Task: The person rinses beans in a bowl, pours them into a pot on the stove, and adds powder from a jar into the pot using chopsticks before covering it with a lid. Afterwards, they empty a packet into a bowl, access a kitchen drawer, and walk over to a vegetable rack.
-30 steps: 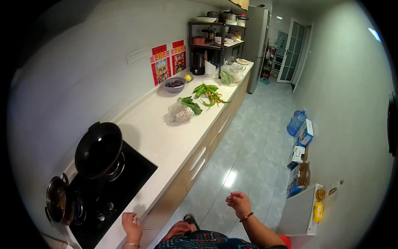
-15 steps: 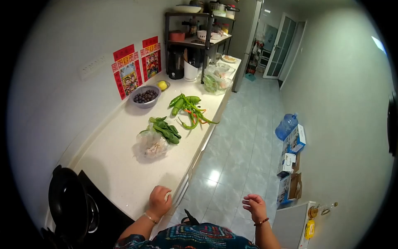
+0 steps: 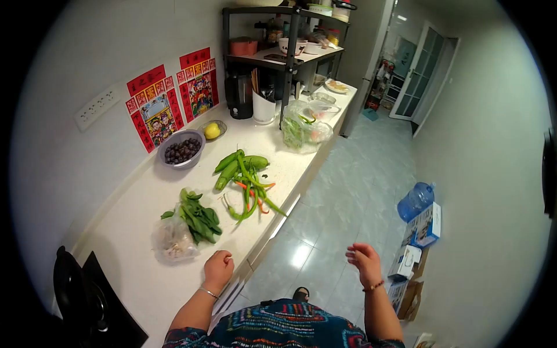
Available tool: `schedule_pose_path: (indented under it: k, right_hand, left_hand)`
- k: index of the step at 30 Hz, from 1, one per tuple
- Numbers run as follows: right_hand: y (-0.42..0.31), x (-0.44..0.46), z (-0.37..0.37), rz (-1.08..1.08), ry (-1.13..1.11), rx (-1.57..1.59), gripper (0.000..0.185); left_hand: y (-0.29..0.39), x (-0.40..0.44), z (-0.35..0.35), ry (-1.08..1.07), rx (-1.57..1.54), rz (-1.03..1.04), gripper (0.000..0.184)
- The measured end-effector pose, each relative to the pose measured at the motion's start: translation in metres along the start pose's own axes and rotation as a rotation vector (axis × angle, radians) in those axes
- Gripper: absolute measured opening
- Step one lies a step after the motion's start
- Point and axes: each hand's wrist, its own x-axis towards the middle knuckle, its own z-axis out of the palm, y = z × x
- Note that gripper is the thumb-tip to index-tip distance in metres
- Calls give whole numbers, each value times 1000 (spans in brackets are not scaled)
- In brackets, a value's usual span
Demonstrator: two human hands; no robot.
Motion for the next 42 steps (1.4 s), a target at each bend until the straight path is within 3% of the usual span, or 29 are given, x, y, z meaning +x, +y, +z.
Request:
schedule_pose_path:
  k: [2,8,10,16,18,23,25,28,32,37,42]
  right_hand:
    - [-25,51,13,-25,-152,-64,18]
    - [-67,159,84,-53,-473,-96,17]
    - [-60,184,107,-14,-546,-77,17]
    - [-51,236,166,40,-707,-38,19]
    - [-53,261,180,18,-707,-68,18]
    - [-48,307,209,65,-661,-96,17]
    - [-37,329,219,97,-695,-89,16]
    - [-25,378,242,52,-802,-83,16]
    - [-46,434,295,-16,-752,-96,15]
    - [-69,524,373,-459,-600,4,21]
    - [-103,561,426,-636,-343,-234,36]
  left_hand:
    - [8,6,12,21,11,-149,15]
    - [43,59,48,85,-32,-272,24]
    - [52,87,60,131,154,-25,32]
    - [95,164,88,-29,220,61,44]
    - [96,178,94,-156,299,82,41]
    - [77,193,99,-250,384,21,32]
    - [70,197,92,-222,563,2,15]
    - [53,195,81,-121,591,2,11]
    - [51,201,58,3,778,-165,12]
    - [61,200,68,75,847,-343,13]
    - [95,202,81,92,785,-508,21]
